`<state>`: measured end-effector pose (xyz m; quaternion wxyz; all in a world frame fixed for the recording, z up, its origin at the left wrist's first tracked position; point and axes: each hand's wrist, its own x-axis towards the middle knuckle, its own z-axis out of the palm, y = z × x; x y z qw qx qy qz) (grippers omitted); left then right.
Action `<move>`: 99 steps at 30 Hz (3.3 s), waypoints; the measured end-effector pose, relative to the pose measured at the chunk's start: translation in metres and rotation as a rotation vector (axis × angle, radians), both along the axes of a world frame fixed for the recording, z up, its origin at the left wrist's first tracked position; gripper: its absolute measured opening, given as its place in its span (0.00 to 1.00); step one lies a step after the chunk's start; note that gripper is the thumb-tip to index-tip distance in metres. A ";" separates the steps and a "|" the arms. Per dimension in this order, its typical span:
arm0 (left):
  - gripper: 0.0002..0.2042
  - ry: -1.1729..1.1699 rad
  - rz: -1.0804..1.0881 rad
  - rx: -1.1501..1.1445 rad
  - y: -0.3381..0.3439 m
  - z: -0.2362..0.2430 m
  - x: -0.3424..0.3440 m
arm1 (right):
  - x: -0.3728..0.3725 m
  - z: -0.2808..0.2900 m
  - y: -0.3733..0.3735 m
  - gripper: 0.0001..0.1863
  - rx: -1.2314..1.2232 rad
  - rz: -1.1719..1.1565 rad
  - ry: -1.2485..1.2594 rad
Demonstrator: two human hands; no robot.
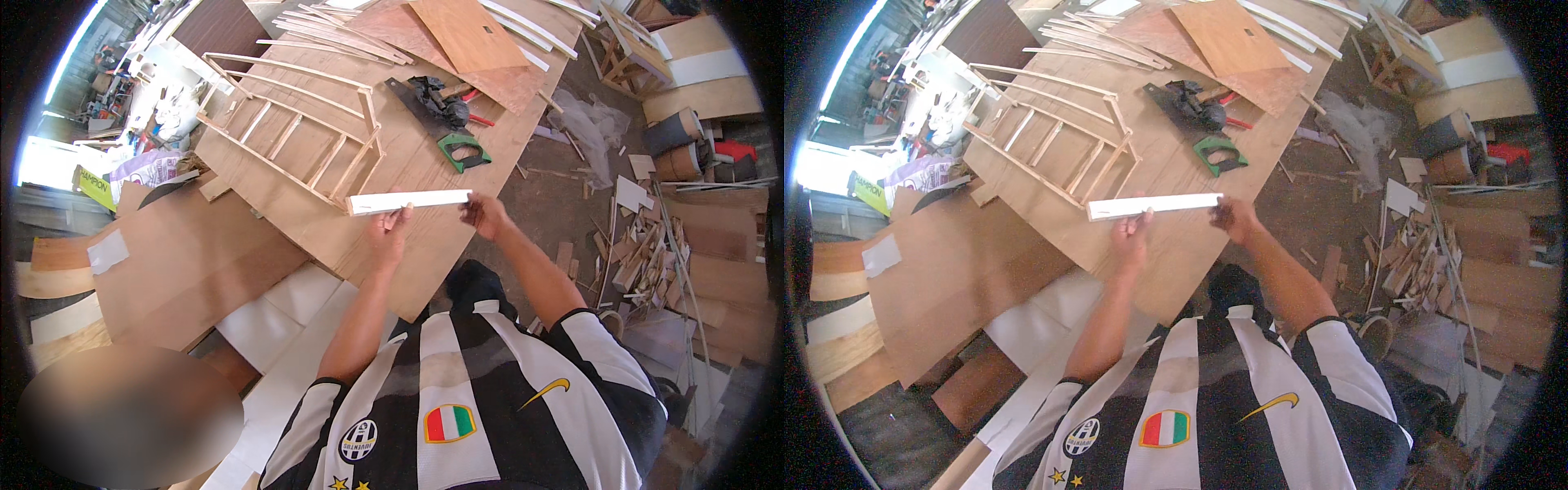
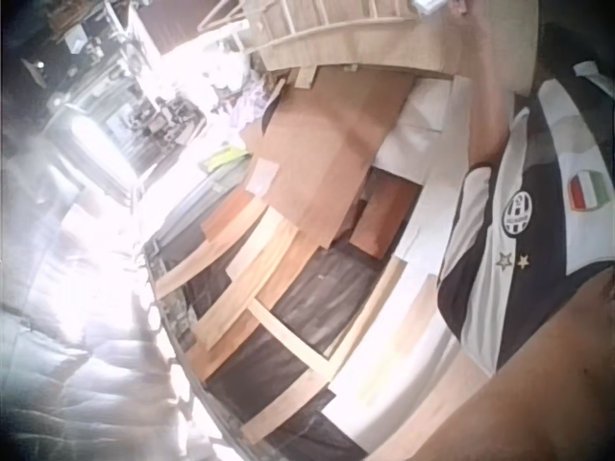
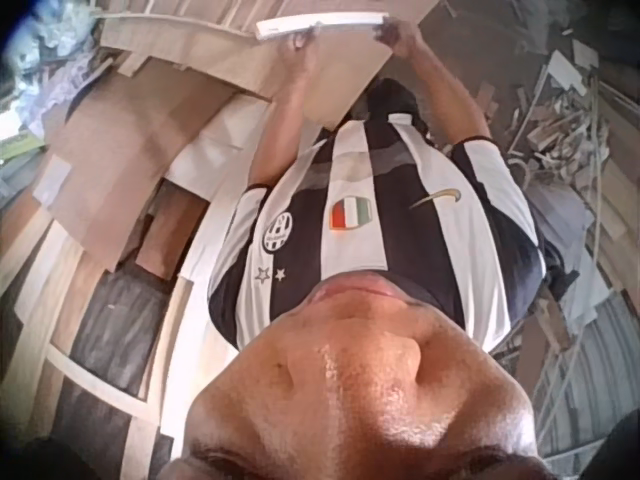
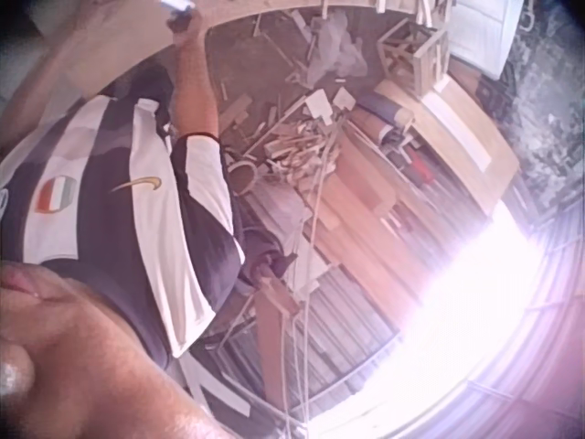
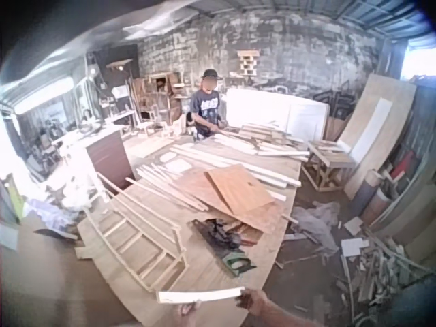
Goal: The person assembles components of a wooden frame by positioning thin strips of wood against larger panels and using a saw to cut pieces to length.
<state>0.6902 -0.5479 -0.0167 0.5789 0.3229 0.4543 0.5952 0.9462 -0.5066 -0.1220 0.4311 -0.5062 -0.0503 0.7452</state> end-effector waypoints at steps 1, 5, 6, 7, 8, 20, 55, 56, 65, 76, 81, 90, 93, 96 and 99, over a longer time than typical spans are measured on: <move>0.20 0.021 -0.018 0.007 0.003 -0.006 0.010 | -0.002 0.000 -0.005 0.10 -0.001 0.010 0.000; 0.18 0.291 0.057 0.087 0.011 -0.042 0.032 | 0.013 -0.013 0.012 0.17 -0.062 0.436 -0.182; 0.18 0.290 0.064 0.077 0.012 -0.036 0.041 | 0.023 -0.020 0.024 0.19 0.205 0.626 -0.681; 0.18 0.505 -0.003 -0.014 0.012 -0.029 0.046 | 0.034 -0.028 0.034 0.21 0.492 0.798 -1.178; 0.17 0.724 -0.059 -0.099 0.018 -0.021 0.051 | 0.043 -0.031 0.050 0.27 0.708 0.802 -1.365; 0.20 1.532 -0.236 -0.102 0.010 -0.062 0.141 | 0.083 -0.094 0.160 0.28 1.211 1.306 -1.561; 0.18 1.587 -1.088 0.695 0.042 -0.182 0.118 | 0.025 0.004 -0.227 0.12 0.223 -0.597 -1.216; 0.18 1.585 -1.096 0.706 0.043 -0.181 0.116 | 0.019 0.007 -0.228 0.12 0.209 -0.584 -1.219; 0.21 1.457 -1.059 0.693 0.063 -0.191 0.119 | -0.056 0.008 -0.241 0.12 0.091 -0.611 -1.134; 0.32 1.649 -0.857 0.606 0.067 -0.232 0.164 | -0.146 0.018 -0.224 0.10 0.006 -0.714 -1.120; 0.30 1.667 -0.849 0.640 0.072 -0.242 0.160 | -0.156 0.032 -0.219 0.10 -0.031 -0.627 -1.139; 0.29 1.712 -0.859 0.618 0.072 -0.242 0.162 | -0.164 0.041 -0.212 0.10 -0.025 -0.580 -1.217; 0.29 1.717 -0.884 0.593 0.073 -0.239 0.163 | -0.167 0.043 -0.211 0.10 -0.028 -0.584 -1.195; 0.28 1.728 -0.885 0.598 0.072 -0.239 0.163 | -0.167 0.045 -0.210 0.10 -0.055 -0.558 -1.168; 0.27 1.747 -0.857 0.629 0.071 -0.247 0.162 | -0.159 0.057 -0.199 0.10 -0.070 -0.515 -1.184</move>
